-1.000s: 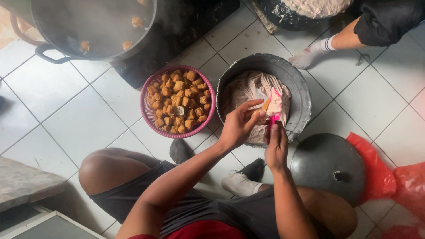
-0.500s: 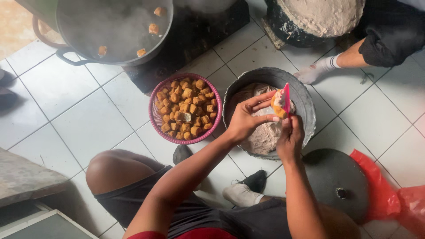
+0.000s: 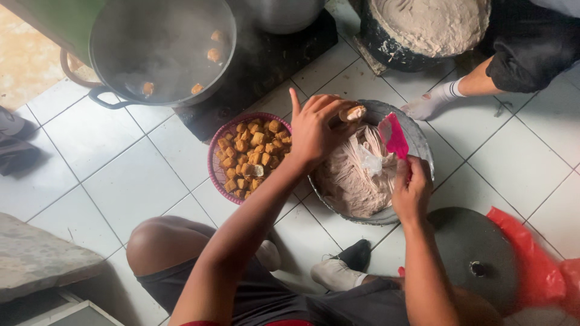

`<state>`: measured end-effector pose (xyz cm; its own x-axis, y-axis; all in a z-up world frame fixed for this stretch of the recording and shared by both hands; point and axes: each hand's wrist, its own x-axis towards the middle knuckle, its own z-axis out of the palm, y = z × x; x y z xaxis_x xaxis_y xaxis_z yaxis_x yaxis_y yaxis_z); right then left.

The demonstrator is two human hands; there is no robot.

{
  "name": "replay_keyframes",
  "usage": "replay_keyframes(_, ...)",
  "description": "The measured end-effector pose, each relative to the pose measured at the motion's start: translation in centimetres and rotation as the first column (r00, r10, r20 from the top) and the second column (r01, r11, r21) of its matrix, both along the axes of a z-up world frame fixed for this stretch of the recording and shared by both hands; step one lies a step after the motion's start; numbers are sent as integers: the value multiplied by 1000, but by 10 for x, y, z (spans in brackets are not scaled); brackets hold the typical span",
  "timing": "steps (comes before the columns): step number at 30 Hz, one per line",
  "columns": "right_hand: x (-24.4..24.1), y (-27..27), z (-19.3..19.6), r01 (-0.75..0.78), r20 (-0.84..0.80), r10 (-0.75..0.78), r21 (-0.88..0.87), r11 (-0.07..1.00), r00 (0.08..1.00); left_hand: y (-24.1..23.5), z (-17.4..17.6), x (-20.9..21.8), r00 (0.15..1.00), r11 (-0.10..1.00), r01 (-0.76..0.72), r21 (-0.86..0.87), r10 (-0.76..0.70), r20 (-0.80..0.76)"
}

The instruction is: The person scoops a paste from a metal bowl using a pink spatula and fills small brown food items taken from a pink basket. The filled items are then placed into a large pot of boiling water. The person repeats this process continuously.

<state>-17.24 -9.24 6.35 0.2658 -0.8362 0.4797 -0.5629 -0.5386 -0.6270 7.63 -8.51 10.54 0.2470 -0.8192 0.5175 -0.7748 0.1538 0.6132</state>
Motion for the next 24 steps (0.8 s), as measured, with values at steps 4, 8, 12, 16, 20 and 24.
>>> replay_keyframes(4, -6, 11, 28, -60, -54, 60, 1, 998, 997, -5, 18, 19, 891, 1000, 1, 30, -14, 453)
replay_keyframes(8, 5, 24, 56, -139, -184, 128, -47, 989, 975, 5, 35, 18, 805, 997, 72, 24, -72, 589)
replay_keyframes(12, 9, 27, 72, -130, -141, 121, -53, 990, 983, 16, 49, 15, 859, 991, 131, 39, -133, 494)
replay_keyframes(16, 3, 23, 66, -86, -11, 90, 198, 976, 996, 24, 55, 15, 935, 986, 165, -7, -154, 321)
replay_keyframes(20, 0, 24, 43, -343, 400, 133, 517, 784, 907, 27, 55, 4, 975, 975, 221, -23, -221, -15)
replay_keyframes(24, 11, 31, 13, -507, 568, 136, 570, 646, 812, 30, 52, -11, 883, 962, 239, -131, -271, -384)
